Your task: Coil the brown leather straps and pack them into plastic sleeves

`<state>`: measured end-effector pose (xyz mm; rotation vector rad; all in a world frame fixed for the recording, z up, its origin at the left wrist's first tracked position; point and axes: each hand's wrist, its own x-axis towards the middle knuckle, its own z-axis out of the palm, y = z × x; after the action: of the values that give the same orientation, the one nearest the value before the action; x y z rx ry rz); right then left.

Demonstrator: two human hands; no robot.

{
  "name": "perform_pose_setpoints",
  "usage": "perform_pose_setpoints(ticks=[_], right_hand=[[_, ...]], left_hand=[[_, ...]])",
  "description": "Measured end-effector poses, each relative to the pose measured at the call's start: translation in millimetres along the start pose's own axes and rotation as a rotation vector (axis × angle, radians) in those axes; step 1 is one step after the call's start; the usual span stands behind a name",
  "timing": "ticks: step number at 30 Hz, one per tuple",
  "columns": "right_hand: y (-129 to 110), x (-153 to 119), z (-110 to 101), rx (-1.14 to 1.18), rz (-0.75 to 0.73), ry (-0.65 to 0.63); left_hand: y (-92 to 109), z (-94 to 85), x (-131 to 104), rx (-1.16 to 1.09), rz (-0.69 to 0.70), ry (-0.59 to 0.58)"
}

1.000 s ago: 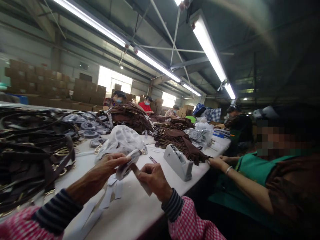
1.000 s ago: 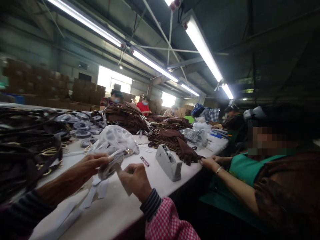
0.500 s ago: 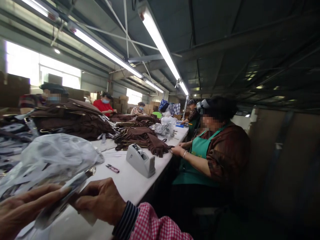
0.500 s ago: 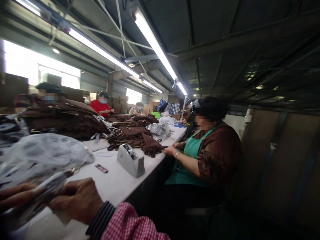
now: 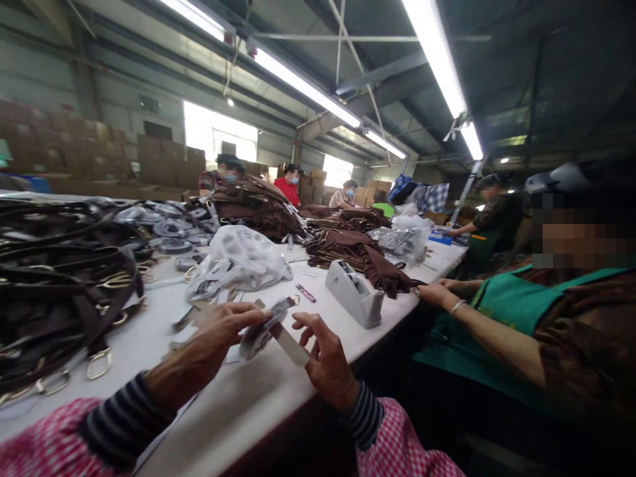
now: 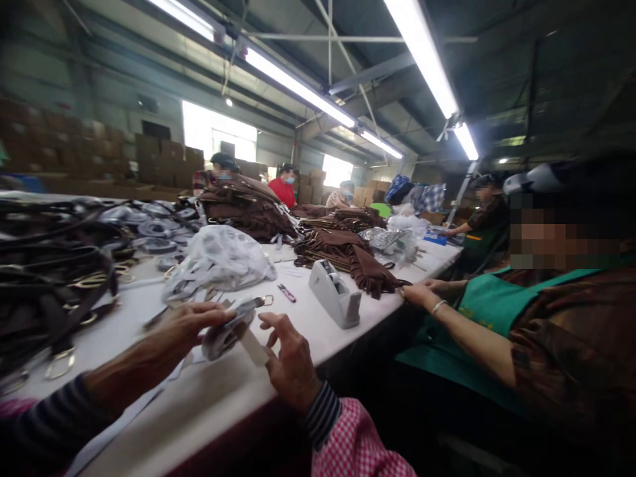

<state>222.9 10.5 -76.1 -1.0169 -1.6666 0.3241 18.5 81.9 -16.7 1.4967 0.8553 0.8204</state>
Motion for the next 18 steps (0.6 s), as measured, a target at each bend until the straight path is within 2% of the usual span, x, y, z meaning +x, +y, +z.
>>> perform_pose_setpoints(ticks=[3,5,8,10,12,14,16,18], right_hand=[[-5.8,-11.2,-2.1,-0.261,-0.3,-0.034],[-8.7,-15.4,-3.5,-0.335,-0.363,0.009],[-4.5,-21.5,-5.7,-0.43,-0.351,0.056],[2.4,-26.6,-6.4,-0.5,-0.367,0.01],[8.4,-31.0,-6.6,-0.544,-0.397,-0.041],[10.9,-32.5,-7.6,-0.553,-0.398,-0.075],[9.0,-29.5,-10.9,-0.553,-0.351,-0.126],[3.7,-21.5,-17.0,-0.573,-0.284,-0.244]], left_hand=[[-1.7,9.7,-4.8,0.064,0.021,-0.011],[-6.7,17.5,-6.8,0.208,0.085,0.015],[-23.5,29.2,-8.1,0.514,0.356,0.026],[-39.1,35.7,-8.9,0.65,0.518,-0.005],[-53.7,39.8,-9.9,0.705,0.613,-0.025],[-63.6,41.0,-10.2,0.714,0.656,-0.036],[-68.0,39.8,-8.8,0.711,0.627,-0.049],[-67.8,37.8,-6.3,0.706,0.576,-0.062]])
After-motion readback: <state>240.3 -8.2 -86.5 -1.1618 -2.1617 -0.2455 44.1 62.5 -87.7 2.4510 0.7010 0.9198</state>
